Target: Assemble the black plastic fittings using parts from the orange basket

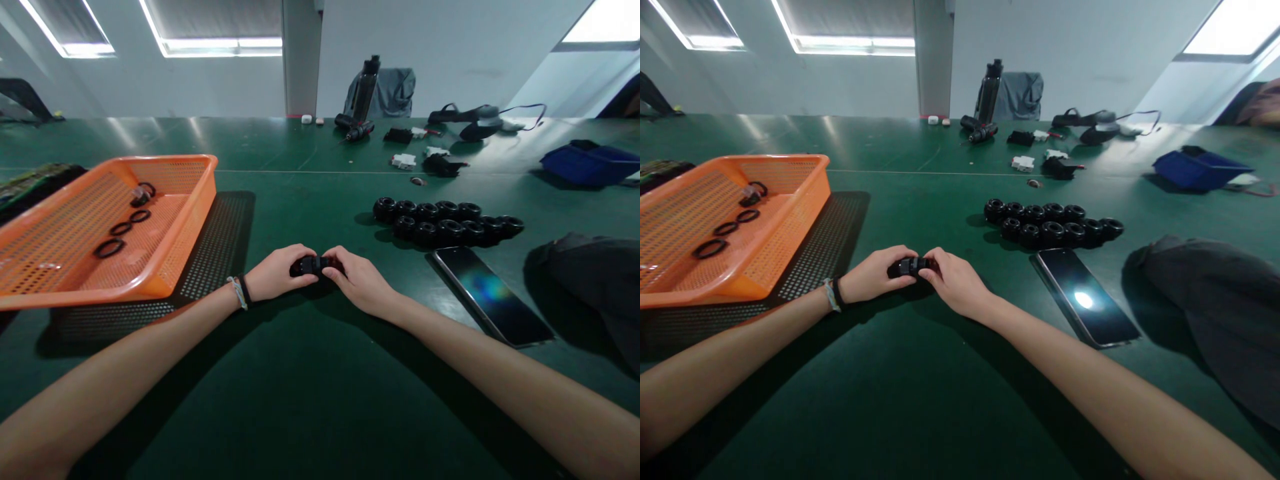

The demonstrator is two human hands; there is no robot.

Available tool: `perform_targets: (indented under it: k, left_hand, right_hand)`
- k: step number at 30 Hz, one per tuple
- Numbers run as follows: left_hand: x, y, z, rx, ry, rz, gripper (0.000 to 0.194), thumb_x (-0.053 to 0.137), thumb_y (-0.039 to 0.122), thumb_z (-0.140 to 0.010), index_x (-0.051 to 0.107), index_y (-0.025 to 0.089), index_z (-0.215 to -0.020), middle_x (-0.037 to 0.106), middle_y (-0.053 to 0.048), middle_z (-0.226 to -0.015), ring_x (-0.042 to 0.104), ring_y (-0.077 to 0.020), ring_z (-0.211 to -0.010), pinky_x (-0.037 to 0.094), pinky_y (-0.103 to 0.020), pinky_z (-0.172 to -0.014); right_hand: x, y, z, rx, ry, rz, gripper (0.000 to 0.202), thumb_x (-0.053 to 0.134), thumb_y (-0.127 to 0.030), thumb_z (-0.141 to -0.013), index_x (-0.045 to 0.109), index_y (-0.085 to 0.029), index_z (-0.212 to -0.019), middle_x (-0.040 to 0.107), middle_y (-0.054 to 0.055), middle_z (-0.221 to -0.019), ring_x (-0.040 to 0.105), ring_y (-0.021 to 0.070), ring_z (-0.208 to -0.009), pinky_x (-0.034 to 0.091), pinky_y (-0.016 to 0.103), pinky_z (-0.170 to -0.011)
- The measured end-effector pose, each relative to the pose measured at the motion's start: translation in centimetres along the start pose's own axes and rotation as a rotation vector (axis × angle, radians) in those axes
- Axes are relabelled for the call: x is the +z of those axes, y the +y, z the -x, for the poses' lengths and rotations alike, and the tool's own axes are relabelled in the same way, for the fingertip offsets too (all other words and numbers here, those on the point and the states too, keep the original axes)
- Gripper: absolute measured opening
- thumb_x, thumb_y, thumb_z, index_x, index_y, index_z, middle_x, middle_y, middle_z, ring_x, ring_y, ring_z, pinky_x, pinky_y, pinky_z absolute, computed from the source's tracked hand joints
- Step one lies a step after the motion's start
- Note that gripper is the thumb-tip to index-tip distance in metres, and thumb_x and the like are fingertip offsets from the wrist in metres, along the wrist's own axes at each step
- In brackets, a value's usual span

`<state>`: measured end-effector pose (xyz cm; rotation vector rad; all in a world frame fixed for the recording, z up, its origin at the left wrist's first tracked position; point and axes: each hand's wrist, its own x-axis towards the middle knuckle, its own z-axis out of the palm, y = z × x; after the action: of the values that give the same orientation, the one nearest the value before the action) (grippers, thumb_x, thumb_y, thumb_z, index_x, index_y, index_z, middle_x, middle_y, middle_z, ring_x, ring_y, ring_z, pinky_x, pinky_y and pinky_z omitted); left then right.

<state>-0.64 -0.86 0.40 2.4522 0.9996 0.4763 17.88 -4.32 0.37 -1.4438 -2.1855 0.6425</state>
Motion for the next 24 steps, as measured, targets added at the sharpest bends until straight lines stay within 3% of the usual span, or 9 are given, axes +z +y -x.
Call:
perform_targets:
  k: [24]
  left_hand:
    - [-0.05,0.05,0.04,0.011,-0.001,-0.012,0.03,0.062,0.029,-0.078,0.056,0.012,-0.103,0.062,-0.007,-0.097,0.058,-0.0194,-0.088,0.046,-0.031,-0.079]
  right_hand:
    - [-0.01,-0.11,-0.15,0.016,-0.021,0.048,0.008,0.043,-0.022,-0.089,0.05,-0.017,-0.091,0.061,0.006,-0.085,0.056,0.0169,-0.076,0.037,0.027,-0.065]
